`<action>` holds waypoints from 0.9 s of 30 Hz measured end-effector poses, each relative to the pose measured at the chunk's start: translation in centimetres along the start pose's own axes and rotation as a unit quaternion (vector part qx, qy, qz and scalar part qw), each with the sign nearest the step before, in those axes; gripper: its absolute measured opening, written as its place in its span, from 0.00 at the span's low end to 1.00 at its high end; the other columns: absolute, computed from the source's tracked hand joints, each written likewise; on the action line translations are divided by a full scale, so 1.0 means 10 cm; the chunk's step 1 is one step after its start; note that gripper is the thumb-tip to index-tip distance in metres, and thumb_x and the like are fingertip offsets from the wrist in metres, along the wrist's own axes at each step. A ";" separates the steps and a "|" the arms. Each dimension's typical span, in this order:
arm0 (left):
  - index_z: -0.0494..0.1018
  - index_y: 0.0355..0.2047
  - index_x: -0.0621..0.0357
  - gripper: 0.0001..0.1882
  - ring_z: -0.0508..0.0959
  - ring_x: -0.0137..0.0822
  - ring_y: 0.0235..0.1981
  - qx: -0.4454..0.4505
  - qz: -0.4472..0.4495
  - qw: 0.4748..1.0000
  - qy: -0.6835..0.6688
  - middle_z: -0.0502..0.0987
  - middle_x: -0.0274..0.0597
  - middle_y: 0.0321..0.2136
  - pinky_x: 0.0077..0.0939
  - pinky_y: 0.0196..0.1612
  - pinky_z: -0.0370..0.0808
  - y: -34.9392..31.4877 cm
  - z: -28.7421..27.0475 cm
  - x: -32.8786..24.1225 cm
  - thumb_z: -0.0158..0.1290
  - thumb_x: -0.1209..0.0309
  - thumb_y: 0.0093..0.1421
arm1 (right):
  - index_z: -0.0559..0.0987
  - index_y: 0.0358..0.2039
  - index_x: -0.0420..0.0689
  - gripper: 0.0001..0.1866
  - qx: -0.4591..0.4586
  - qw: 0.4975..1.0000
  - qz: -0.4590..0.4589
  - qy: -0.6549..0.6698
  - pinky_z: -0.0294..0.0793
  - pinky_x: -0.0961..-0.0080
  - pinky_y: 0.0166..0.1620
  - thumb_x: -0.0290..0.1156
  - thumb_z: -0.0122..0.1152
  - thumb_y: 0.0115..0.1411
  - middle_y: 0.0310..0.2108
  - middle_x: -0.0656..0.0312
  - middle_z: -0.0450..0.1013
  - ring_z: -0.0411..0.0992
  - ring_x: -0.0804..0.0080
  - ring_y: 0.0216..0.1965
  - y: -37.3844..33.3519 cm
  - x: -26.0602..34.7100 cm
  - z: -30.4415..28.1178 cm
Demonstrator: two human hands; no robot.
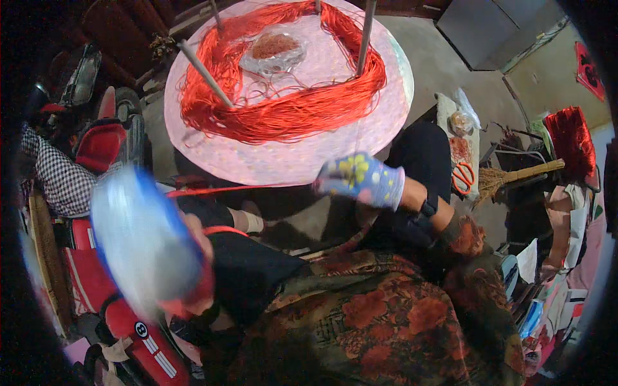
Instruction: Winding red thread around a rectangular blue package and cutting it with scissors.
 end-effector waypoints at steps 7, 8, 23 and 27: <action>0.71 0.47 0.57 0.30 0.76 0.33 0.40 -0.065 -0.131 0.671 0.726 0.75 0.40 0.40 0.30 0.45 0.74 0.14 0.00 0.19 0.66 0.66 0.43 | 0.78 0.35 0.45 0.07 0.139 0.979 -0.134 -0.063 0.74 0.68 0.35 0.33 0.55 0.60 0.27 0.53 0.74 0.75 0.55 0.31 0.07 0.98 0.17; 0.72 0.45 0.59 0.28 0.75 0.31 0.37 -0.017 -0.197 0.699 0.687 0.75 0.39 0.36 0.29 0.43 0.73 0.10 0.03 0.35 0.67 0.66 0.42 | 0.79 0.35 0.45 0.07 0.098 0.984 -0.133 -0.060 0.74 0.69 0.34 0.33 0.57 0.60 0.26 0.53 0.74 0.75 0.56 0.30 0.13 0.93 0.11; 0.70 0.46 0.61 0.28 0.74 0.29 0.37 -0.069 -0.167 0.697 0.694 0.75 0.40 0.36 0.27 0.42 0.73 0.06 0.02 0.32 0.66 0.69 0.45 | 0.77 0.33 0.45 0.08 0.124 0.977 -0.172 -0.004 0.73 0.63 0.32 0.36 0.55 0.59 0.25 0.53 0.74 0.75 0.54 0.29 0.04 0.86 0.27; 0.72 0.42 0.62 0.25 0.76 0.30 0.36 0.094 -0.335 0.795 0.496 0.76 0.40 0.35 0.25 0.42 0.73 -0.08 0.19 0.64 0.66 0.70 0.43 | 0.81 0.34 0.45 0.13 0.109 0.991 -0.046 0.070 0.75 0.70 0.35 0.41 0.60 0.57 0.29 0.59 0.78 0.77 0.65 0.33 0.27 0.54 0.11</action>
Point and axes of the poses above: each hand's wrist, its own y-axis towards the middle knuckle, its own z-axis out of the palm, x = y × z, the point moved 6 cm from there along y, towards the middle knuckle
